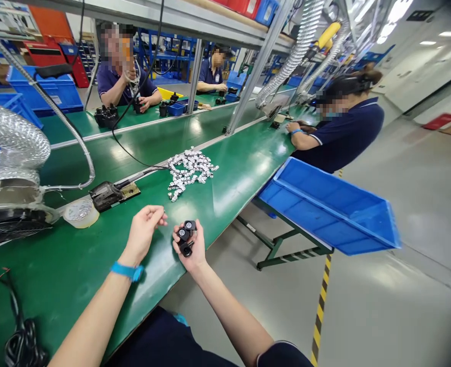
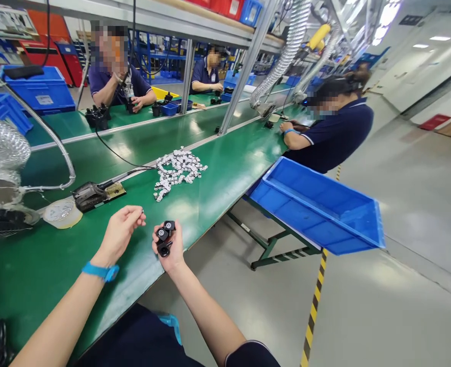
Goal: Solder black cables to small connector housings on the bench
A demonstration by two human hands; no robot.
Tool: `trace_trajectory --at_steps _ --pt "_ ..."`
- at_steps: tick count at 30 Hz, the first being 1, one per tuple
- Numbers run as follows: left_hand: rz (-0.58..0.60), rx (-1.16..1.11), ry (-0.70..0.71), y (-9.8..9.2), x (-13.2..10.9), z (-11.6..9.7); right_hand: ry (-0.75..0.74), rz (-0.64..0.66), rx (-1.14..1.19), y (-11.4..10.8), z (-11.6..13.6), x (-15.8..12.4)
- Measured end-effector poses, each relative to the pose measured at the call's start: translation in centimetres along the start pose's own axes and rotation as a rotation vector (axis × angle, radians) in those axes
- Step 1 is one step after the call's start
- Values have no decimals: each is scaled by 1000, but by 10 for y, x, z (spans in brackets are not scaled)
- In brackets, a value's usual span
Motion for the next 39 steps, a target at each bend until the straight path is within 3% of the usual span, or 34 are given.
trace_trajectory --at_steps 3,6,8,14,26,31,34,39 --pt "-284 -598 -193 -22 -54 -5 3 -31 -76 3 -14 -6" --pt "-525 -787 -314 -44 -98 -6 77 -53 -126 8 -36 -15" --pt "-616 -872 -350 -55 -116 -7 153 -54 -166 14 -53 -21" --pt "-723 -1018 -346 -78 -137 -13 273 -104 -309 40 -96 -39" --pt "-789 -1121 -357 -103 -156 -3 182 -154 -431 70 -133 -38" --pt "-786 -899 -311 -109 -166 -2 171 -187 -386 78 -143 -35" --pt "-709 -489 -174 -110 -175 -7 203 -204 -368 81 -149 -32" --pt "-446 217 88 -109 -187 -18 171 -182 -339 82 -159 -30"
Point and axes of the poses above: each hand's wrist, its own x-axis towards the middle knuckle, its own y-axis out of the palm, z = x × y, the point moved 1 cm from there along x, towards the middle knuckle, and after that the axes turned 13 degrees about y, right-handed, at the moved point
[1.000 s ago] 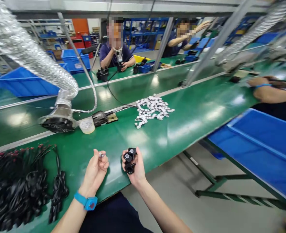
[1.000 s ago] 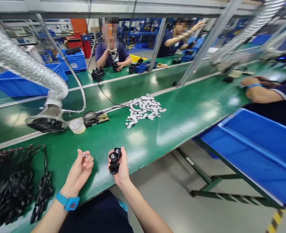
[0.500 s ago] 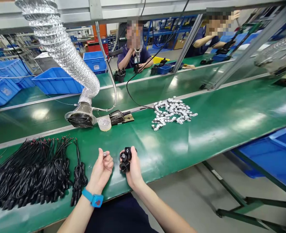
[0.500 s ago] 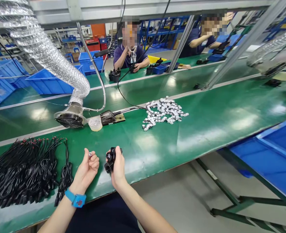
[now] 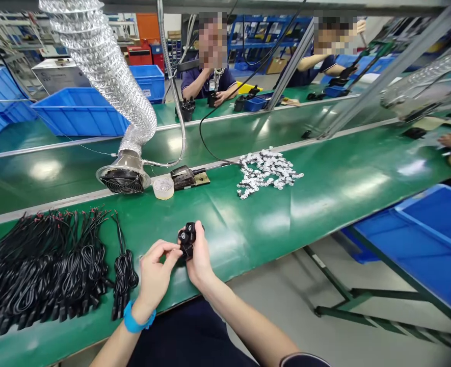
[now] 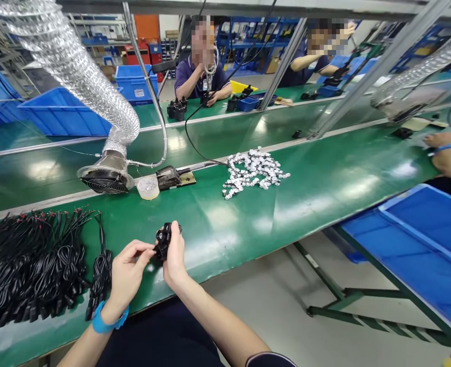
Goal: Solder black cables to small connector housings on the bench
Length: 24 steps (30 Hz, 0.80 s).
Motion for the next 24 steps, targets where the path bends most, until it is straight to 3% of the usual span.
trace_trajectory --at_steps 7,10,15,24 --pt "82 258 507 -6 -9 8 46 0 11 7 -5 -5" --pt "87 319 637 -8 -13 11 100 4 33 12 -6 -9" --pt "107 340 695 -16 -14 11 196 42 108 18 -10 -14" --pt "78 317 627 -25 -13 10 255 83 153 19 -18 -15"
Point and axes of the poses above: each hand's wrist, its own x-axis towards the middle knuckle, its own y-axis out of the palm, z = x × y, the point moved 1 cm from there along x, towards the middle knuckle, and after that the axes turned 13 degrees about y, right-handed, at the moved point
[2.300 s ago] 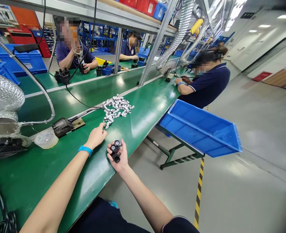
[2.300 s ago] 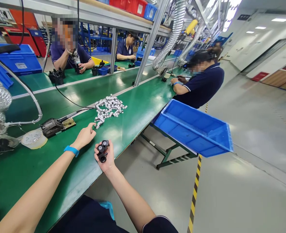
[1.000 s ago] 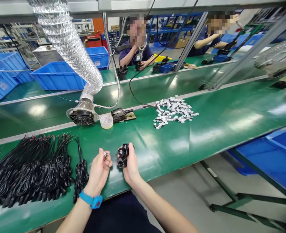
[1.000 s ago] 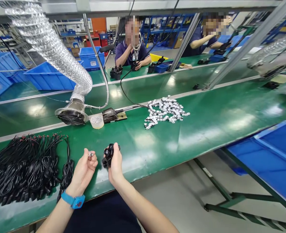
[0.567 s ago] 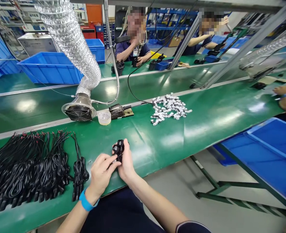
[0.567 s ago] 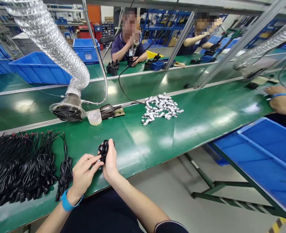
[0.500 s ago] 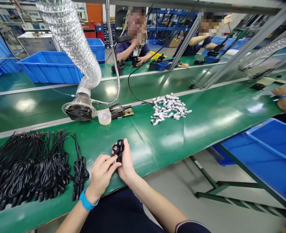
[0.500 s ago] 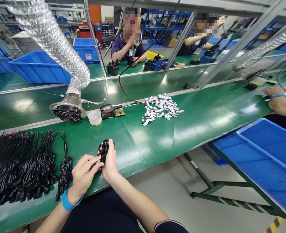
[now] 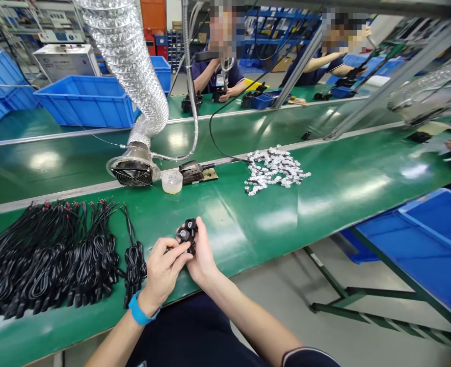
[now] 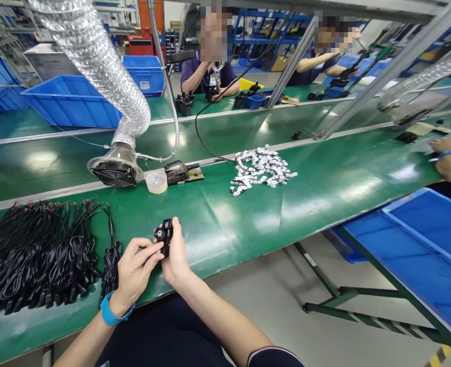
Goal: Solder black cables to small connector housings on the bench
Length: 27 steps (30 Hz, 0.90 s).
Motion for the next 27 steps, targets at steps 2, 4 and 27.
trace_trajectory --at_steps 2,4,27 --pt "-7 -17 -9 -1 0 -2 15 1 7 -1 -2 1" --pt "-5 -34 -18 -2 1 -3 42 0 12 0 -4 2" --pt "-76 -40 -127 -13 1 0 57 21 8 12 -3 1"
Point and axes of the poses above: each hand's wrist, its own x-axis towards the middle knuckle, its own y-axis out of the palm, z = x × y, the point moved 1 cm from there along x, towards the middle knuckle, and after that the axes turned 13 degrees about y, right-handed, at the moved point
